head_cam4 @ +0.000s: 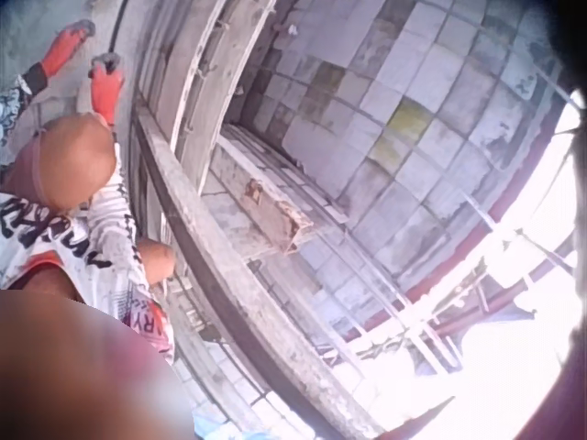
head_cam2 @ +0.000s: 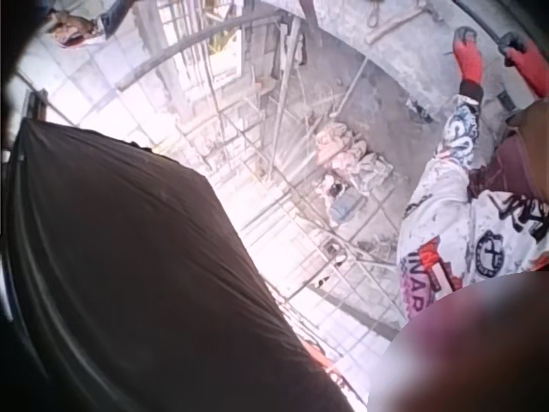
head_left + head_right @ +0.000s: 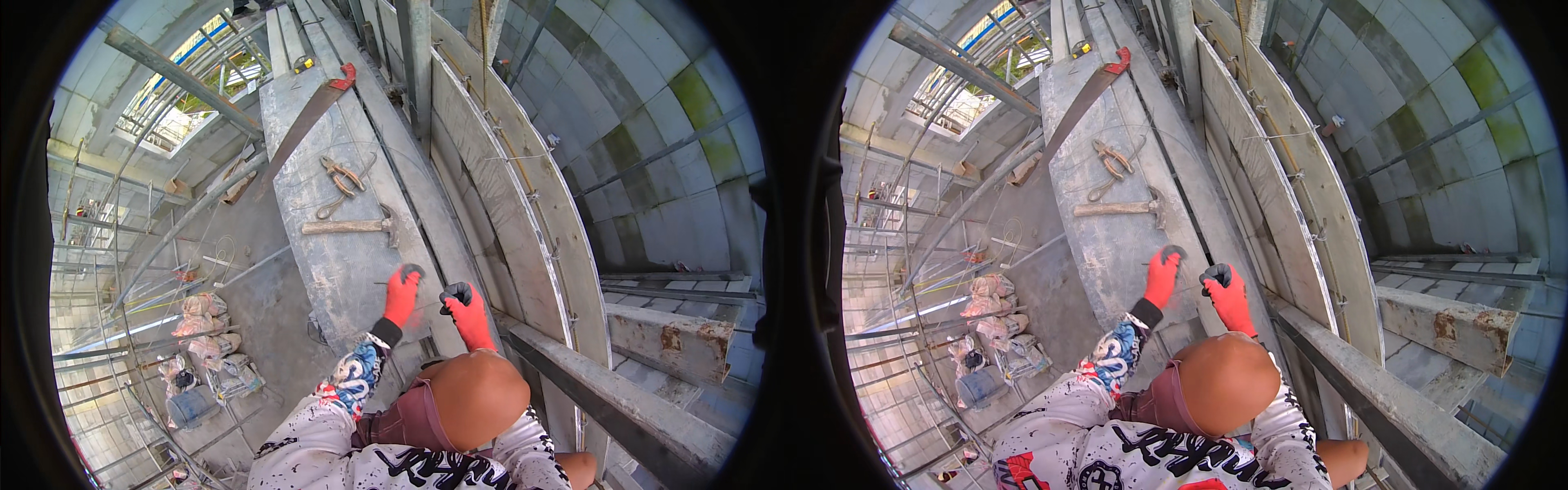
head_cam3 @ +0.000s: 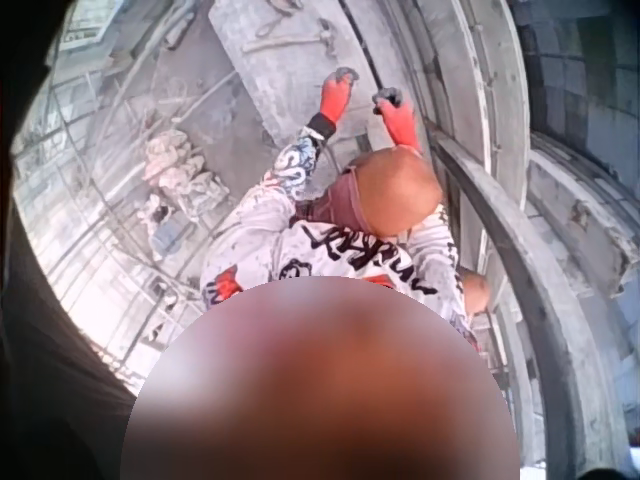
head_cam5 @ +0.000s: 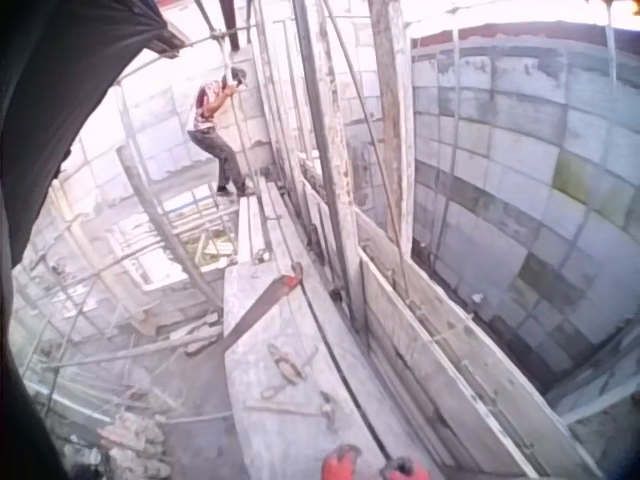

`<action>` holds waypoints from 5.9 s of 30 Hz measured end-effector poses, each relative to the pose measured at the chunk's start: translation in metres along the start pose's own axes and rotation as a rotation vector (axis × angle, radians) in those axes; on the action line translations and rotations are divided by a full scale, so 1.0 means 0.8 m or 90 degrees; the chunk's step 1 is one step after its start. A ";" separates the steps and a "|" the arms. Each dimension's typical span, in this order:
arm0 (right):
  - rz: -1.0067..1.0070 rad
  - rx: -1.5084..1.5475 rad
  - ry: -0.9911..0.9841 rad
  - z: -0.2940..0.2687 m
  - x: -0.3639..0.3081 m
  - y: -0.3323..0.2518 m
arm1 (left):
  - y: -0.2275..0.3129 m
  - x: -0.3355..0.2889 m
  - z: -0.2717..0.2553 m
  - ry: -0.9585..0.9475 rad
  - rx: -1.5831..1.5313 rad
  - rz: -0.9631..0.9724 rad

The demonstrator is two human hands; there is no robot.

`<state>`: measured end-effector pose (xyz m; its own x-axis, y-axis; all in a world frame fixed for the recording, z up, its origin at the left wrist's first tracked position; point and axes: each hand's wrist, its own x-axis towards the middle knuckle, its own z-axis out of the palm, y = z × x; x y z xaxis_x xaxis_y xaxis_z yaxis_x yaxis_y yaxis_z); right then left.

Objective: The person works on a metal scaffolding structure, positioning and securing metal beams with wire ties. They use pliers and a hammer to tighten and adjust the connections while moving along the scaffolding.

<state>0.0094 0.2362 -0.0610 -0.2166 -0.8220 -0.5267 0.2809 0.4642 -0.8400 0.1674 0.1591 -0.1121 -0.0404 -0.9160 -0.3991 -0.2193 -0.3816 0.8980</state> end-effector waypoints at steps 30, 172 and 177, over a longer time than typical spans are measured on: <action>-0.008 -0.143 -0.134 0.100 0.085 0.097 | -0.109 0.188 -0.112 -0.027 0.168 0.263; -0.156 0.228 0.490 -0.371 -0.609 0.028 | 0.100 -0.447 0.517 -0.900 0.283 0.750; -0.205 0.121 0.538 -0.372 -0.596 0.028 | 0.102 -0.451 0.516 -0.909 0.294 0.745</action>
<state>-0.1593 0.7372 0.1325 -0.9005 -0.3527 -0.2543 0.2211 0.1322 -0.9662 -0.2383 0.5098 0.0289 -0.9490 0.2094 0.2356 0.3134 0.5462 0.7768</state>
